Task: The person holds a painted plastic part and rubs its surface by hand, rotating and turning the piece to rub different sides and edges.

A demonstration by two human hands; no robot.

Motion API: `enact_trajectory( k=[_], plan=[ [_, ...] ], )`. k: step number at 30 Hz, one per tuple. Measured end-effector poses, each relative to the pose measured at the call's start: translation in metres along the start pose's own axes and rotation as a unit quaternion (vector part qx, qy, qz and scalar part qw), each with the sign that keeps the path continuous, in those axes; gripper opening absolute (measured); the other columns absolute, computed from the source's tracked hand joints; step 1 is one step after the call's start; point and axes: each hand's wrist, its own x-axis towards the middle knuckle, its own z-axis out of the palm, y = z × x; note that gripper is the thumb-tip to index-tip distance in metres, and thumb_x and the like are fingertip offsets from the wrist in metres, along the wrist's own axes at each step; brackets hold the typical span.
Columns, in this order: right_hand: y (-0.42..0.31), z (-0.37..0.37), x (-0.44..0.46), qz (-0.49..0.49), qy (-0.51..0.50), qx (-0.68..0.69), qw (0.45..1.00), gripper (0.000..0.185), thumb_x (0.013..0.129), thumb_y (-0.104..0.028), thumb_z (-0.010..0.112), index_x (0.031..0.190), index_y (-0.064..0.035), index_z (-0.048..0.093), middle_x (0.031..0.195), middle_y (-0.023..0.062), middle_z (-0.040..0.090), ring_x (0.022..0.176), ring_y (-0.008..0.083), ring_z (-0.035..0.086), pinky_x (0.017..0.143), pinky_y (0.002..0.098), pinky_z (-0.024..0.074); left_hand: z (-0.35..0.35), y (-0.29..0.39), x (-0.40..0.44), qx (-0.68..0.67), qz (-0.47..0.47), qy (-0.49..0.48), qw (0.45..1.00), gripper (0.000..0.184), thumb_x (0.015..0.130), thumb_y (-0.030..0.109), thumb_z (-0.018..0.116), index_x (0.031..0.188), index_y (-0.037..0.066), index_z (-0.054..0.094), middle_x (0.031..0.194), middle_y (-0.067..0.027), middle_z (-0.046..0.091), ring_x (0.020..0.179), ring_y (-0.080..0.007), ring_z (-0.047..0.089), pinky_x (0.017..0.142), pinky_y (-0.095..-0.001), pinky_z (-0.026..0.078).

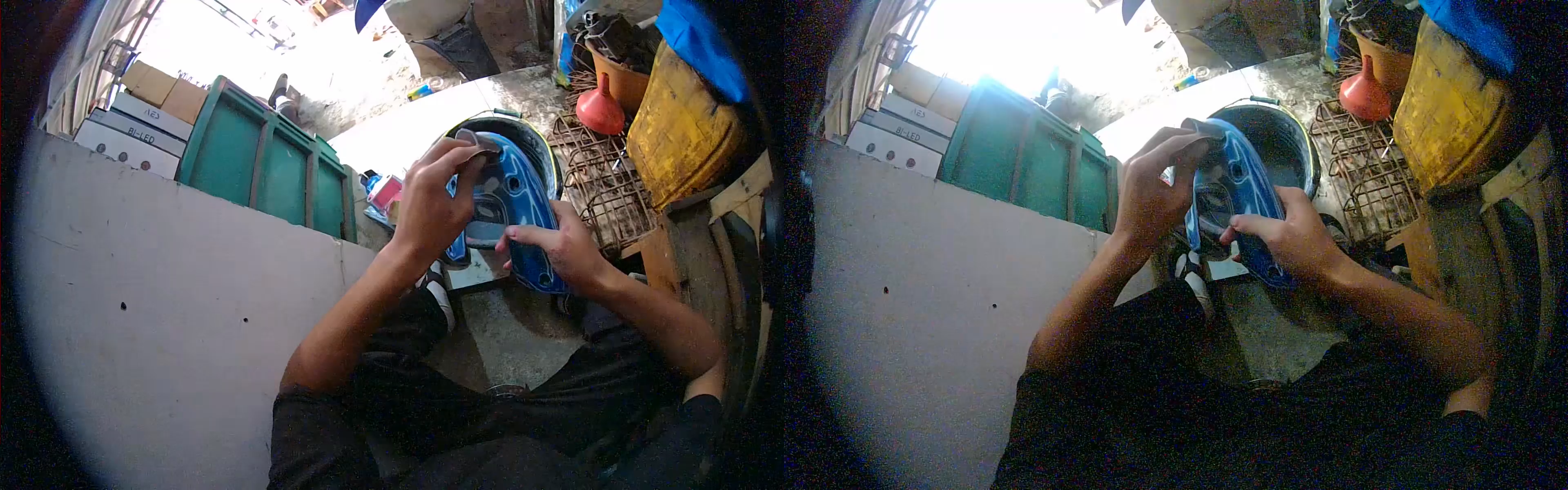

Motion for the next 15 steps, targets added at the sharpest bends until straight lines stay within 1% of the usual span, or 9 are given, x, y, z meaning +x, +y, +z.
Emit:
enact_trajectory(
  k=[2, 4, 5, 7, 8, 10, 11, 12, 15],
  plan=[
    [0.0, -0.002, -0.001, 0.007, 0.001, 0.011, 1.0, 0.02, 0.088, -0.01, 0.065, 0.103, 0.0025, 0.063, 0.085, 0.0118, 0.072, 0.068, 0.0176, 0.068, 0.063, 0.03, 0.056, 0.0, -0.001, 0.0, 0.016, 0.02, -0.005, 1.0, 0.014, 0.09, 0.004, 0.063, 0.1, 0.001, 0.071, 0.099, -0.0139, 0.07, 0.085, -0.03, 0.07, 0.077, -0.0402, 0.049],
    [-0.006, -0.001, -0.002, 0.033, -0.025, 0.003, 0.999, 0.023, 0.091, -0.009, 0.064, 0.111, 0.0023, 0.057, 0.089, 0.0119, 0.071, 0.077, 0.0182, 0.069, 0.07, 0.0311, 0.0578, -0.001, -0.002, 0.001, 0.065, 0.025, -0.009, 0.998, 0.013, 0.089, 0.003, 0.063, 0.1, 0.0, 0.07, 0.1, -0.0162, 0.069, 0.085, -0.0335, 0.069, 0.078, -0.0426, 0.05],
    [-0.005, -0.002, -0.001, 0.031, -0.027, 0.003, 0.999, 0.023, 0.091, -0.009, 0.064, 0.111, 0.0023, 0.057, 0.089, 0.0119, 0.071, 0.077, 0.0182, 0.069, 0.07, 0.0311, 0.0578, 0.0, 0.001, 0.0, 0.067, 0.026, -0.008, 0.997, 0.013, 0.089, 0.003, 0.063, 0.1, 0.0, 0.07, 0.1, -0.0162, 0.069, 0.085, -0.0335, 0.069, 0.078, -0.0426, 0.05],
    [-0.003, -0.003, 0.0, 0.021, -0.02, -0.01, 1.0, 0.025, 0.091, -0.01, 0.064, 0.112, 0.0016, 0.057, 0.091, 0.012, 0.071, 0.079, 0.0182, 0.069, 0.071, 0.0327, 0.0585, 0.005, 0.012, -0.003, 0.014, 0.027, 0.011, 0.999, 0.012, 0.09, 0.003, 0.062, 0.099, -0.001, 0.068, 0.1, -0.0179, 0.069, 0.085, -0.0369, 0.068, 0.078, -0.0437, 0.051],
    [-0.002, -0.003, 0.0, 0.023, -0.02, -0.01, 0.999, 0.025, 0.091, -0.01, 0.064, 0.112, 0.0016, 0.057, 0.091, 0.012, 0.071, 0.079, 0.0182, 0.069, 0.071, 0.0327, 0.0585, 0.003, 0.008, -0.002, 0.062, 0.059, 0.012, 0.996, 0.01, 0.09, 0.002, 0.06, 0.097, -0.002, 0.065, 0.097, -0.0197, 0.067, 0.084, -0.0388, 0.066, 0.074, -0.0452, 0.051],
    [-0.006, 0.0, -0.001, 0.004, -0.011, -0.004, 1.0, 0.017, 0.088, -0.009, 0.065, 0.1, 0.003, 0.064, 0.085, 0.0136, 0.072, 0.069, 0.0183, 0.069, 0.062, 0.0294, 0.0562, 0.003, 0.009, -0.005, 0.078, 0.045, -0.003, 0.996, 0.009, 0.09, 0.001, 0.059, 0.096, -0.003, 0.064, 0.095, -0.0206, 0.066, 0.083, -0.0393, 0.066, 0.072, -0.0457, 0.051],
    [-0.004, -0.001, -0.001, 0.002, -0.011, -0.003, 1.0, 0.017, 0.088, -0.009, 0.065, 0.1, 0.003, 0.064, 0.085, 0.0136, 0.072, 0.069, 0.0183, 0.069, 0.062, 0.0294, 0.0562, 0.002, 0.01, -0.006, 0.096, 0.034, -0.017, 0.995, 0.008, 0.09, 0.0, 0.057, 0.095, -0.003, 0.063, 0.092, -0.0215, 0.066, 0.082, -0.0399, 0.066, 0.071, -0.0461, 0.051],
    [0.0, -0.001, -0.001, 0.007, -0.007, -0.001, 1.0, 0.018, 0.088, -0.009, 0.065, 0.1, 0.003, 0.064, 0.085, 0.0135, 0.072, 0.07, 0.0184, 0.069, 0.061, 0.0297, 0.0563, 0.003, 0.015, -0.008, 0.05, 0.01, -0.051, 0.997, 0.007, 0.09, 0.0, 0.056, 0.095, -0.003, 0.06, 0.089, -0.0221, 0.064, 0.082, -0.0405, 0.065, 0.07, -0.0474, 0.05],
    [-0.001, 0.0, 0.0, 0.005, -0.003, 0.001, 1.0, 0.018, 0.088, -0.009, 0.065, 0.101, 0.003, 0.063, 0.085, 0.0135, 0.072, 0.07, 0.0186, 0.069, 0.061, 0.0304, 0.057, -0.001, 0.026, -0.005, 0.063, -0.003, -0.05, 0.997, 0.008, 0.09, 0.0, 0.056, 0.098, -0.002, 0.058, 0.088, -0.0218, 0.064, 0.081, -0.0408, 0.065, 0.069, -0.0477, 0.05]
  ],
)
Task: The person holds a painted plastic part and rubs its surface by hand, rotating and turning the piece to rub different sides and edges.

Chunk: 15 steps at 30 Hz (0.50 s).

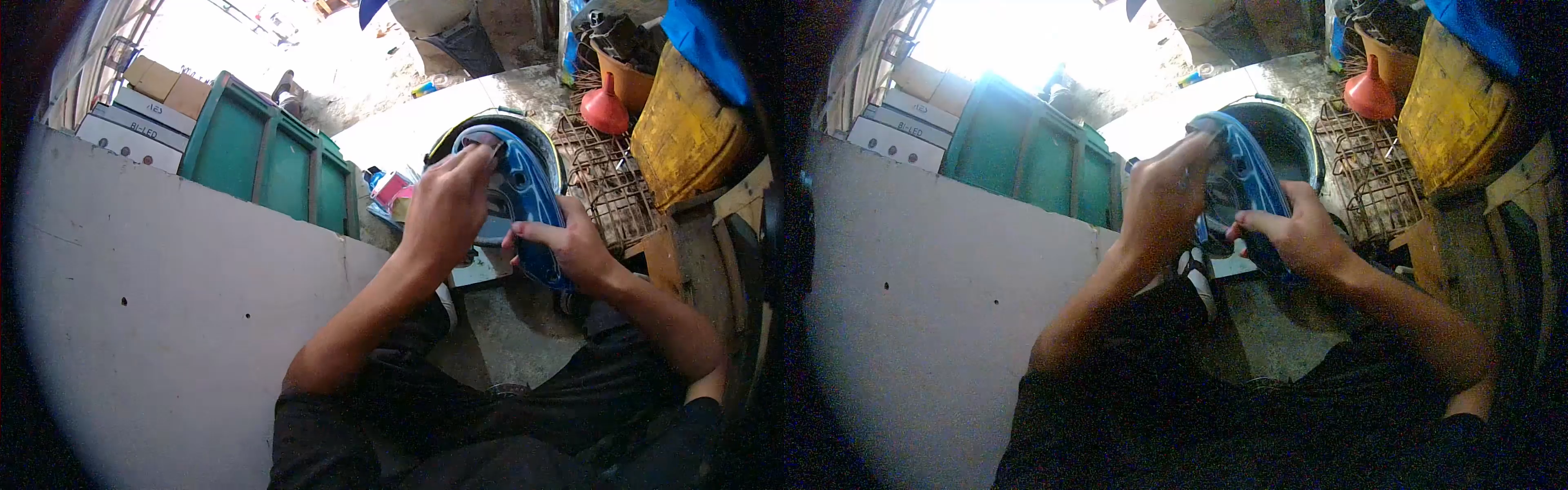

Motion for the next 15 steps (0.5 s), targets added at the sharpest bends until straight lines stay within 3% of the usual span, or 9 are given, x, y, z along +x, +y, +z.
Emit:
enact_trajectory(
  k=[2, 4, 5, 8, 10, 15],
  plan=[
    [-0.001, -0.002, -0.001, -0.01, 0.006, 0.002, 1.0, 0.019, 0.088, -0.009, 0.065, 0.102, 0.003, 0.063, 0.085, 0.0135, 0.072, 0.07, 0.0186, 0.069, 0.061, 0.0308, 0.0575, 0.001, -0.005, -0.002, 0.036, -0.011, -0.017, 0.999, 0.016, 0.086, -0.003, 0.056, 0.102, -0.001, 0.056, 0.089, -0.0223, 0.063, 0.082, -0.0423, 0.064, 0.07, -0.049, 0.05],
    [-0.001, -0.004, 0.002, 0.058, -0.028, -0.006, 0.998, 0.029, 0.091, -0.011, 0.064, 0.115, 0.0017, 0.054, 0.09, 0.0133, 0.07, 0.079, 0.0208, 0.07, 0.07, 0.035, 0.0596, 0.0, -0.006, -0.005, 0.079, -0.052, -0.112, 0.989, 0.027, 0.08, -0.007, 0.055, 0.107, -0.003, 0.054, 0.093, -0.0233, 0.063, 0.087, -0.0435, 0.063, 0.073, -0.0502, 0.051],
    [-0.001, -0.005, 0.002, 0.058, -0.03, -0.006, 0.998, 0.029, 0.091, -0.011, 0.064, 0.115, 0.0017, 0.054, 0.09, 0.0133, 0.07, 0.079, 0.0208, 0.07, 0.07, 0.035, 0.0596, 0.002, -0.003, -0.008, 0.097, -0.019, -0.109, 0.989, 0.038, 0.076, -0.009, 0.054, 0.114, -0.006, 0.05, 0.101, -0.0264, 0.062, 0.096, -0.0444, 0.062, 0.079, -0.05, 0.052],
    [0.0, -0.007, -0.001, 0.036, -0.032, -0.028, 0.998, 0.026, 0.091, -0.011, 0.064, 0.112, 0.0019, 0.056, 0.09, 0.0134, 0.07, 0.078, 0.0207, 0.07, 0.07, 0.0348, 0.0596, -0.005, 0.012, -0.006, 0.121, -0.011, -0.102, 0.987, 0.044, 0.074, -0.009, 0.056, 0.117, -0.009, 0.048, 0.107, -0.0297, 0.061, 0.101, -0.0447, 0.061, 0.085, -0.0487, 0.052],
    [-0.002, -0.002, -0.002, 0.021, -0.021, -0.002, 1.0, 0.021, 0.088, -0.01, 0.065, 0.105, 0.0033, 0.064, 0.085, 0.0125, 0.072, 0.07, 0.0182, 0.069, 0.062, 0.0311, 0.0581, -0.002, 0.011, -0.008, 0.106, 0.003, -0.087, 0.99, 0.048, 0.073, -0.008, 0.058, 0.12, -0.011, 0.047, 0.109, -0.032, 0.06, 0.103, -0.0459, 0.061, 0.088, -0.0476, 0.052],
    [0.005, -0.001, 0.0, 0.013, -0.043, -0.022, 0.999, 0.018, 0.088, -0.01, 0.066, 0.101, 0.003, 0.066, 0.084, 0.0122, 0.072, 0.07, 0.0167, 0.069, 0.063, 0.0298, 0.0568, -0.003, 0.027, -0.015, 0.135, -0.092, -0.13, 0.978, 0.052, 0.069, -0.004, 0.068, 0.116, -0.011, 0.048, 0.108, -0.0295, 0.061, 0.103, -0.0444, 0.062, 0.086, -0.0456, 0.053]
  ],
)
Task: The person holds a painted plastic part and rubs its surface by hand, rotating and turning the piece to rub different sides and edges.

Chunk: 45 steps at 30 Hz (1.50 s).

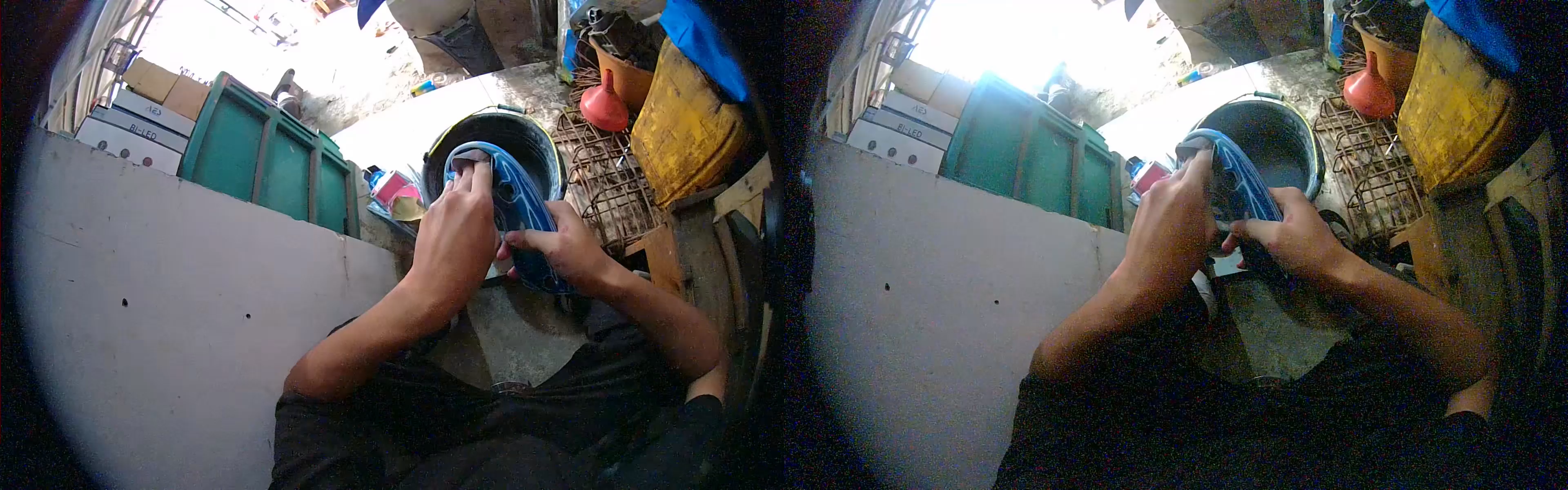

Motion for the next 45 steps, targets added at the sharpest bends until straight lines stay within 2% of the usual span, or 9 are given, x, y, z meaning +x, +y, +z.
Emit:
enact_trajectory(
  k=[3, 6, 8, 18, 25, 33, 34, 40, 45],
  plan=[
    [0.001, -0.002, 0.001, 0.009, -0.005, -0.005, 1.0, 0.018, 0.088, -0.011, 0.065, 0.1, 0.0025, 0.067, 0.083, 0.0119, 0.072, 0.07, 0.0159, 0.068, 0.065, 0.0293, 0.0562, 0.001, 0.001, -0.001, -0.005, -0.002, 0.005, 1.0, 0.052, 0.069, -0.004, 0.069, 0.116, -0.01, 0.048, 0.107, -0.0285, 0.061, 0.098, -0.0452, 0.064, 0.081, -0.0452, 0.055],
    [0.0, -0.003, 0.003, 0.02, -0.008, -0.013, 1.0, 0.019, 0.087, -0.011, 0.065, 0.1, 0.0025, 0.066, 0.083, 0.0116, 0.072, 0.069, 0.0159, 0.068, 0.065, 0.0293, 0.0561, 0.002, 0.002, -0.001, -0.003, -0.055, 0.01, 0.998, 0.031, 0.08, -0.006, 0.054, 0.112, -0.004, 0.055, 0.094, -0.0312, 0.066, 0.091, -0.0471, 0.066, 0.077, -0.0527, 0.052],
    [-0.003, -0.002, 0.002, 0.031, -0.003, -0.013, 0.999, 0.02, 0.087, -0.011, 0.064, 0.101, 0.0028, 0.066, 0.083, 0.0115, 0.072, 0.069, 0.0162, 0.068, 0.065, 0.0294, 0.0562, 0.006, -0.009, 0.003, -0.019, -0.028, 0.008, 0.999, 0.044, 0.073, -0.008, 0.06, 0.115, -0.012, 0.048, 0.107, -0.0302, 0.062, 0.088, -0.0475, 0.066, 0.078, -0.0491, 0.055],
    [-0.005, -0.002, 0.001, 0.019, 0.05, 0.028, 0.998, 0.022, 0.087, -0.009, 0.065, 0.105, 0.0025, 0.064, 0.085, 0.0124, 0.072, 0.068, 0.0187, 0.069, 0.061, 0.0307, 0.0571, 0.009, -0.012, 0.005, -0.042, 0.025, 0.032, 0.998, 0.063, 0.072, -0.013, 0.054, 0.134, -0.009, 0.043, 0.129, -0.0352, 0.053, 0.105, -0.05, 0.06, 0.087, -0.0503, 0.053],
    [0.001, -0.003, 0.004, -0.002, 0.038, 0.033, 0.999, 0.022, 0.086, -0.009, 0.066, 0.104, 0.003, 0.064, 0.084, 0.0135, 0.072, 0.067, 0.0194, 0.069, 0.062, 0.0313, 0.0569, 0.004, -0.008, 0.003, -0.056, 0.03, 0.039, 0.997, 0.058, 0.073, -0.012, 0.054, 0.13, -0.01, 0.046, 0.131, -0.0344, 0.052, 0.104, -0.0488, 0.062, 0.088, -0.0498, 0.052],
    [-0.01, -0.005, 0.002, 0.026, 0.026, 0.023, 0.999, 0.024, 0.088, -0.009, 0.064, 0.109, 0.0033, 0.06, 0.087, 0.0136, 0.071, 0.071, 0.0202, 0.069, 0.065, 0.0317, 0.057, -0.005, -0.014, 0.015, -0.089, -0.018, 0.098, 0.991, 0.022, 0.092, -0.001, 0.048, 0.108, -0.009, 0.061, 0.105, -0.0279, 0.063, 0.095, -0.0454, 0.062, 0.083, -0.0473, 0.05],
    [-0.013, -0.005, 0.001, 0.041, 0.02, 0.015, 0.999, 0.028, 0.089, -0.009, 0.065, 0.113, 0.0033, 0.057, 0.09, 0.0139, 0.07, 0.077, 0.0207, 0.069, 0.069, 0.0321, 0.0575, -0.005, -0.017, 0.017, -0.082, -0.025, 0.119, 0.989, 0.025, 0.098, 0.013, 0.051, 0.104, -0.007, 0.066, 0.096, -0.0253, 0.067, 0.087, -0.0392, 0.067, 0.078, -0.0416, 0.051],
    [-0.003, -0.001, 0.002, 0.005, 0.037, 0.036, 0.999, 0.021, 0.088, -0.008, 0.064, 0.105, 0.0036, 0.063, 0.086, 0.0122, 0.072, 0.069, 0.0176, 0.069, 0.063, 0.0307, 0.0569, 0.002, -0.034, 0.027, -0.281, -0.093, 0.074, 0.952, 0.032, 0.101, 0.022, 0.054, 0.108, -0.005, 0.07, 0.094, -0.0117, 0.069, 0.084, -0.0152, 0.063, 0.075, -0.0325, 0.05],
    [0.0, -0.005, 0.004, -0.016, 0.016, 0.015, 1.0, 0.021, 0.088, -0.009, 0.065, 0.104, 0.0036, 0.064, 0.086, 0.012, 0.072, 0.069, 0.0174, 0.069, 0.063, 0.0303, 0.0568, 0.008, -0.024, 0.024, -0.389, -0.074, 0.11, 0.911, 0.034, 0.104, 0.023, 0.052, 0.113, -0.006, 0.068, 0.101, -0.0104, 0.07, 0.087, -0.014, 0.064, 0.078, -0.0279, 0.05]
  ],
)
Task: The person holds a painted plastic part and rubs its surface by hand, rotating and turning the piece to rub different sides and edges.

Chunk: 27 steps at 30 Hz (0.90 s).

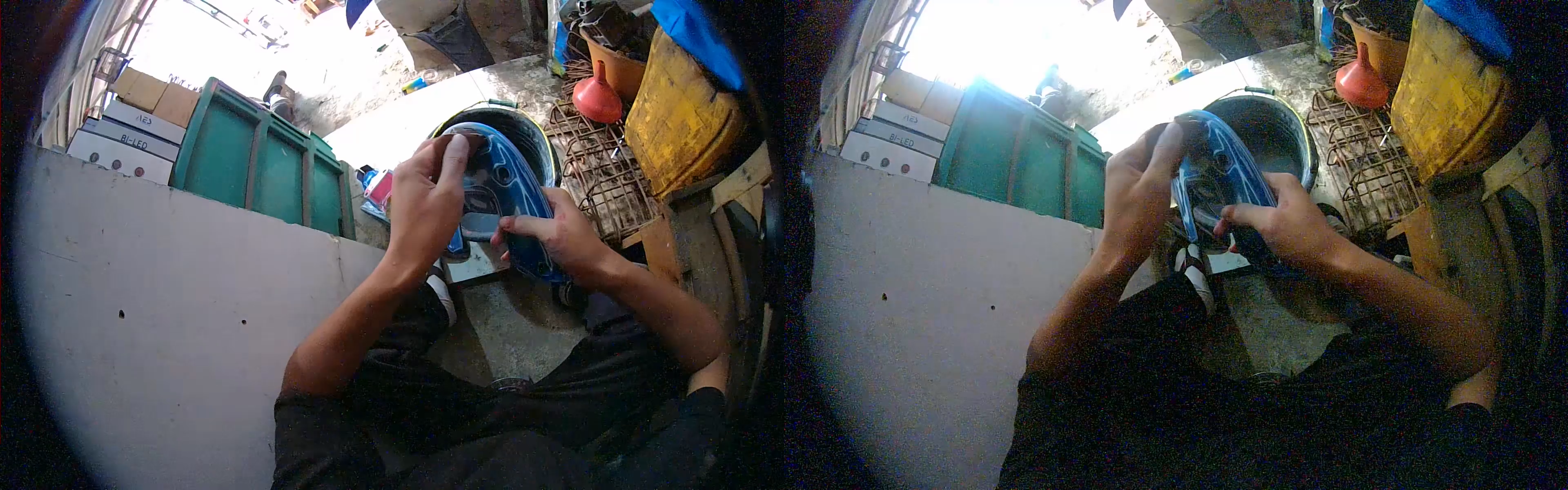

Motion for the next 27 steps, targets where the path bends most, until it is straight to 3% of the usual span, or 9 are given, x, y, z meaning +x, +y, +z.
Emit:
enact_trajectory(
  k=[1, 11, 14, 18, 19, 20, 22, 23, 27],
  plan=[
    [0.0, -0.001, 0.0, 0.001, 0.005, 0.003, 1.0, 0.02, 0.088, -0.009, 0.065, 0.104, 0.0036, 0.064, 0.086, 0.0121, 0.072, 0.069, 0.0176, 0.069, 0.063, 0.0302, 0.0566, 0.001, 0.001, 0.0, -0.068, -0.028, 0.003, 0.997, 0.035, 0.104, 0.023, 0.051, 0.113, -0.006, 0.068, 0.102, -0.0112, 0.07, 0.089, -0.0142, 0.064, 0.08, -0.0268, 0.05],
    [-0.006, 0.0, -0.002, 0.032, 0.0, -0.004, 0.999, 0.023, 0.09, -0.009, 0.064, 0.108, 0.0036, 0.058, 0.089, 0.0133, 0.07, 0.075, 0.0203, 0.069, 0.069, 0.0327, 0.0583, -0.006, 0.013, 0.003, -0.038, -0.068, 0.096, 0.992, 0.032, 0.105, 0.018, 0.048, 0.107, -0.007, 0.068, 0.087, -0.0074, 0.069, 0.075, -0.0084, 0.059, 0.073, -0.0237, 0.05],
    [0.0, 0.0, -0.001, 0.023, -0.018, -0.018, 0.999, 0.022, 0.091, -0.009, 0.064, 0.108, 0.0031, 0.058, 0.09, 0.0137, 0.07, 0.076, 0.0205, 0.07, 0.07, 0.033, 0.0586, 0.0, 0.015, -0.001, -0.033, -0.059, 0.049, 0.996, 0.034, 0.105, 0.02, 0.049, 0.11, -0.007, 0.067, 0.088, -0.0062, 0.068, 0.076, -0.0086, 0.058, 0.072, -0.0251, 0.05],
    [-0.006, 0.003, -0.006, 0.031, -0.001, 0.014, 0.999, 0.022, 0.092, -0.009, 0.064, 0.109, 0.0028, 0.057, 0.09, 0.0131, 0.07, 0.076, 0.0199, 0.07, 0.07, 0.0325, 0.0584, 0.002, 0.004, -0.004, 0.018, -0.03, -0.009, 0.999, 0.034, 0.104, 0.024, 0.051, 0.115, -0.004, 0.067, 0.111, -0.0136, 0.061, 0.09, -0.0129, 0.062, 0.076, -0.0278, 0.05],
    [-0.008, 0.004, -0.006, 0.032, 0.003, 0.018, 0.999, 0.022, 0.092, -0.009, 0.064, 0.109, 0.0026, 0.057, 0.09, 0.0128, 0.07, 0.077, 0.0199, 0.07, 0.071, 0.0324, 0.0584, 0.003, 0.006, -0.004, 0.028, -0.028, -0.01, 0.999, 0.032, 0.102, 0.022, 0.054, 0.114, -0.004, 0.067, 0.117, -0.0168, 0.059, 0.093, -0.0218, 0.064, 0.082, -0.0336, 0.05],
    [-0.007, 0.005, -0.006, 0.032, 0.004, 0.018, 0.999, 0.022, 0.092, -0.009, 0.064, 0.109, 0.0026, 0.057, 0.09, 0.0128, 0.07, 0.077, 0.0199, 0.07, 0.071, 0.0324, 0.0584, 0.003, 0.004, -0.004, 0.029, -0.028, -0.01, 0.999, 0.032, 0.102, 0.022, 0.054, 0.114, -0.004, 0.067, 0.117, -0.0168, 0.059, 0.093, -0.0218, 0.064, 0.082, -0.0336, 0.05],
    [-0.004, 0.007, -0.006, 0.006, 0.039, 0.017, 0.999, 0.015, 0.09, -0.009, 0.064, 0.099, 0.0031, 0.065, 0.084, 0.0125, 0.072, 0.068, 0.0177, 0.069, 0.062, 0.0307, 0.0571, 0.004, 0.0, -0.006, 0.256, 0.156, -0.005, 0.954, 0.03, 0.098, 0.018, 0.058, 0.114, -0.006, 0.066, 0.117, -0.0171, 0.059, 0.095, -0.0325, 0.064, 0.089, -0.0411, 0.048],
    [-0.002, 0.006, -0.005, 0.007, 0.04, 0.017, 0.999, 0.015, 0.09, -0.009, 0.064, 0.099, 0.0031, 0.065, 0.084, 0.0125, 0.072, 0.068, 0.0177, 0.069, 0.062, 0.0307, 0.0571, 0.009, 0.0, -0.011, 0.258, 0.142, -0.004, 0.956, 0.028, 0.095, 0.014, 0.059, 0.114, -0.004, 0.067, 0.121, -0.0174, 0.06, 0.099, -0.0386, 0.063, 0.094, -0.0451, 0.045],
    [-0.002, 0.001, -0.005, -0.029, 0.014, -0.071, 0.997, 0.016, 0.092, -0.009, 0.063, 0.103, 0.0028, 0.062, 0.087, 0.0118, 0.071, 0.074, 0.0174, 0.069, 0.066, 0.0308, 0.0571, 0.014, 0.002, -0.017, 0.246, 0.187, 0.022, 0.951, 0.027, 0.096, 0.014, 0.057, 0.116, 0.0, 0.067, 0.123, -0.0185, 0.063, 0.106, -0.037, 0.064, 0.094, -0.045, 0.046]
  ],
)
